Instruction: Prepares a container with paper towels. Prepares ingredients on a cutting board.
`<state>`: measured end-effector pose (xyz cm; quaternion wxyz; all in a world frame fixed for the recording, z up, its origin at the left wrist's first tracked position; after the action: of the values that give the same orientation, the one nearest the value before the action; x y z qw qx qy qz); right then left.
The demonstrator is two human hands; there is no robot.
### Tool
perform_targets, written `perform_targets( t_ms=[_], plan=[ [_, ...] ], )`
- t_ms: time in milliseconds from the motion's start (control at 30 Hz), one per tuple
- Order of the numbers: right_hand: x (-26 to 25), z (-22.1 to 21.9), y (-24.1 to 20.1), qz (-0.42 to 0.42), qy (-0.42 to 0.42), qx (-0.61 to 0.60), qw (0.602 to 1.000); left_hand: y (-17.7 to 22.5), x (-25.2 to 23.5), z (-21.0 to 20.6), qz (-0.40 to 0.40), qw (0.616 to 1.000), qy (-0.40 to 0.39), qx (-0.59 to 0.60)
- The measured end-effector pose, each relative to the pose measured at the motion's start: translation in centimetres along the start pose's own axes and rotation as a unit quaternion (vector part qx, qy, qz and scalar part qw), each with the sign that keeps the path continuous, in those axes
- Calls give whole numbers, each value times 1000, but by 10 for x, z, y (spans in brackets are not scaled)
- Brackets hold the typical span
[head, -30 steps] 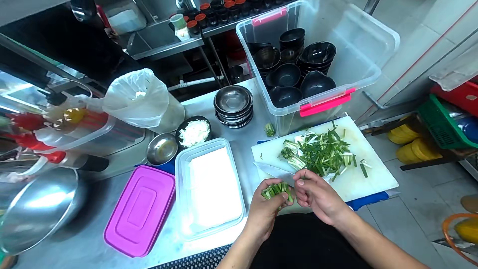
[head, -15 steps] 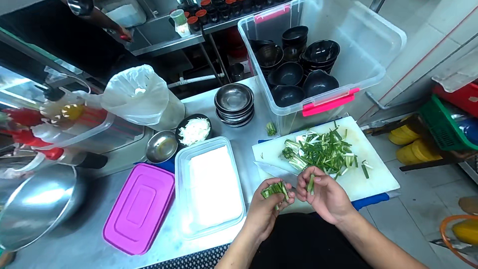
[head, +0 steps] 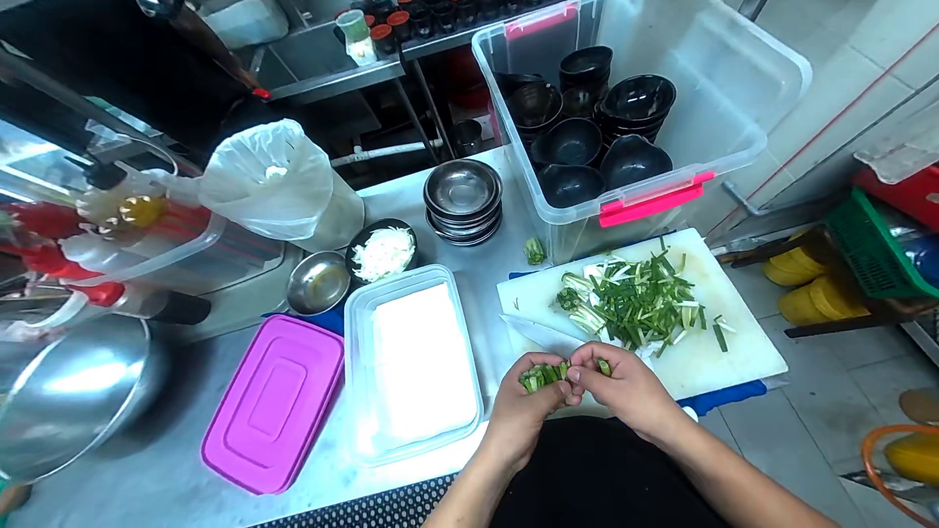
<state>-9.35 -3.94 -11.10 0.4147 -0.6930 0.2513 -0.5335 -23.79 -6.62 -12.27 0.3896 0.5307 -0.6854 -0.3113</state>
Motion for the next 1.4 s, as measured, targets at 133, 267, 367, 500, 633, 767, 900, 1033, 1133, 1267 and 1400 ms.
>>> perform_targets(
  t_ms=[133, 267, 367, 500, 633, 767, 900, 1033, 1133, 1267, 1400],
  plan=[
    [1, -3, 2, -13, -35, -58, 998, -2, 0, -2, 17, 998, -5, 67],
    [0, -4, 7, -23, -67, -92, 993, -4, 1, -1, 45, 991, 13, 122],
    [0, -4, 9, -28, -76, -107, 991, -5, 1, 1, 54, 988, 25, 141],
    [-1, -3, 10, -21, -78, -117, 990, -7, 0, 4, 59, 985, 53, 152],
    [0, -1, 8, 3, -68, -101, 993, -9, 1, 7, 65, 983, 79, 152],
    [1, 0, 6, 24, -18, 20, 999, -10, 1, 8, 71, 981, 100, 150],
    [1, -1, 8, 36, 20, 127, 991, -10, 1, 5, 65, 984, 76, 147],
    [4, -3, 4, 73, 49, 189, 978, -10, 2, 2, 60, 986, 54, 147],
    [5, -2, 3, 82, 62, 189, 977, -9, 1, 2, 48, 989, 45, 136],
    [8, -1, 1, 91, 68, 194, 974, -4, -1, 0, 3, 997, 4, 82],
    [10, -3, 1, 117, 82, 208, 968, -2, 0, 2, -3, 998, 26, 63]
  ],
)
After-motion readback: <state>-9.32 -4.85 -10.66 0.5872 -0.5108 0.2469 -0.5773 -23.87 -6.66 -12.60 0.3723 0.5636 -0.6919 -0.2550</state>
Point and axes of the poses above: each hand's wrist, its own x-axis away from the middle knuckle, its own z-axis out of the back of the hand, y = z × x, the point moved 8 cm from there along -x, towards the middle knuckle, and after that the axes turned 14 degrees about -z, right-handed, at the moved point
